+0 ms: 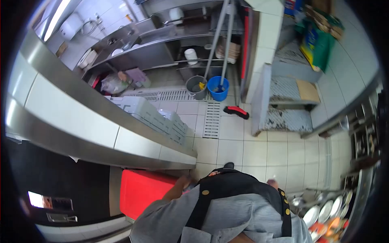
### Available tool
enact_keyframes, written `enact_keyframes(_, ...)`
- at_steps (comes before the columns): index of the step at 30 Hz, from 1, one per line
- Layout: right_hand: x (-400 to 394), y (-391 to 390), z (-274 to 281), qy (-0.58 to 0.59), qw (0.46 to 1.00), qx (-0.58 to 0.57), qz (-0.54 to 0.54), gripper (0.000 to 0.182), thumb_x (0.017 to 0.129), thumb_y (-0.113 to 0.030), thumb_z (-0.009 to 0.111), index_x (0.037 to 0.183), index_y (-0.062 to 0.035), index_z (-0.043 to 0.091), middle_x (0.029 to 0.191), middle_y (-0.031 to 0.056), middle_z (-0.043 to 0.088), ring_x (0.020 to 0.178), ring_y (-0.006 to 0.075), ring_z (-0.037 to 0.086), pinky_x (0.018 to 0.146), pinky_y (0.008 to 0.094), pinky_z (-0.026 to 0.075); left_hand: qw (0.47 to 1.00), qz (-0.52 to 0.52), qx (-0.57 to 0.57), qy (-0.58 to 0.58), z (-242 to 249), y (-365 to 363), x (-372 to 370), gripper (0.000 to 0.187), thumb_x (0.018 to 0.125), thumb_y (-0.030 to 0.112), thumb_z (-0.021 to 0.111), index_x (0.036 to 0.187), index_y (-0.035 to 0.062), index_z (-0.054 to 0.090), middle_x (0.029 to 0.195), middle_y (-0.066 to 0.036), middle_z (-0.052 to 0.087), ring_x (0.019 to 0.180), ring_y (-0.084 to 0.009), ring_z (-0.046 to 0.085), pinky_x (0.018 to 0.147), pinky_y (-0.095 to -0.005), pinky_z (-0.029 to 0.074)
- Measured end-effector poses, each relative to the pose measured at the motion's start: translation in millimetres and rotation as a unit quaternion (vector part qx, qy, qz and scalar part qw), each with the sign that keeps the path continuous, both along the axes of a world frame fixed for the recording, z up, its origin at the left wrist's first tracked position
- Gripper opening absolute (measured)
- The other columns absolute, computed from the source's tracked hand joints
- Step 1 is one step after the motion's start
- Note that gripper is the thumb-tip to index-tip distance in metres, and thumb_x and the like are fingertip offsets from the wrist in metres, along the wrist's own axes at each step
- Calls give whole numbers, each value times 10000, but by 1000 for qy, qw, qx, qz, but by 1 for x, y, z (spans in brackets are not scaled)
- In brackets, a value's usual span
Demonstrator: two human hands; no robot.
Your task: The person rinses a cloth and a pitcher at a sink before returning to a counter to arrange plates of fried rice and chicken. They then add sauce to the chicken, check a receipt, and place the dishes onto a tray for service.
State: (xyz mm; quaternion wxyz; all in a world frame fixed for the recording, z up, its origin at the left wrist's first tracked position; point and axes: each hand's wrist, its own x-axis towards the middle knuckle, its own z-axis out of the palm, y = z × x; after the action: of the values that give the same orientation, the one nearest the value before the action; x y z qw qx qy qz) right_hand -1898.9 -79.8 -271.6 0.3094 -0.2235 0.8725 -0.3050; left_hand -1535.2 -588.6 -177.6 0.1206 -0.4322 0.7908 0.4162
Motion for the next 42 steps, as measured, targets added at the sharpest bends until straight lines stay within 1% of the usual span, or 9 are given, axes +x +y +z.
enact_keyframes(1,-15,22,-69,255,935,23,244,183,789,-127,594,937,-47,664,913,112,662,863,261,641,735,396,522,997,25,-32,60,44,-11,-52,714,846,614,473,1155,-19,590,1096,-298,602,1046,-440,578,888,-471,456)
enact_keyframes(5,-77,-51,-13,-22,976,180,124,170,790,-132,584,916,-55,669,909,122,660,875,280,636,749,410,515,997,68,-18,8,87,-103,-198,709,831,626,531,906,-67,658,899,-294,644,919,-431,627,782,-462,490)
enact_keyframes(13,-277,-199,5,-2,966,208,152,157,794,-143,563,874,-72,679,903,142,657,901,317,626,778,438,503,977,204,-64,1,67,-219,-300,609,877,563,517,918,-25,669,801,-266,646,803,-414,640,736,-471,487)
enact_keyframes(19,-469,-321,-104,229,828,244,451,160,796,-151,548,842,-85,686,898,156,654,921,345,618,799,459,493,843,503,-13,189,74,-268,-296,689,870,585,538,948,-92,641,827,-219,665,786,-303,653,720,-398,494)
enact_keyframes(20,-471,-403,14,234,850,163,443,148,781,-167,560,814,-82,676,872,159,646,890,354,612,802,458,488,835,522,21,170,130,-276,-310,655,875,550,569,1009,-88,626,879,-170,663,779,-226,625,726,-361,494)
enact_keyframes(24,-549,-604,6,296,736,75,604,158,660,-168,684,749,-48,633,832,137,632,813,330,614,724,461,481,717,599,33,356,166,-324,-320,538,881,440,633,1091,-54,599,1007,-117,644,859,-193,608,789,-324,482)
enact_keyframes(27,-524,-751,52,13,981,44,187,111,822,-120,562,826,-50,649,782,68,628,675,153,569,587,342,460,634,648,-18,421,174,-364,-326,545,876,441,641,1132,-36,577,1055,-125,629,918,-193,603,821,-320,476)
enact_keyframes(35,-407,-1032,104,-204,932,152,257,83,794,-48,564,842,-84,621,630,-2,516,515,117,498,429,274,365,540,768,-150,311,149,-529,-289,624,875,428,646,1138,-128,535,1178,-200,589,1030,-262,578,917,-348,442)
enact_keyframes(42,-300,-1255,219,-280,859,41,427,352,872,-78,577,1220,-35,554,1155,65,614,942,107,582,754,240,454,470,744,-200,430,179,-690,-259,476,902,318,642,1130,-93,562,1126,-145,610,996,-209,585,891,-321,452)
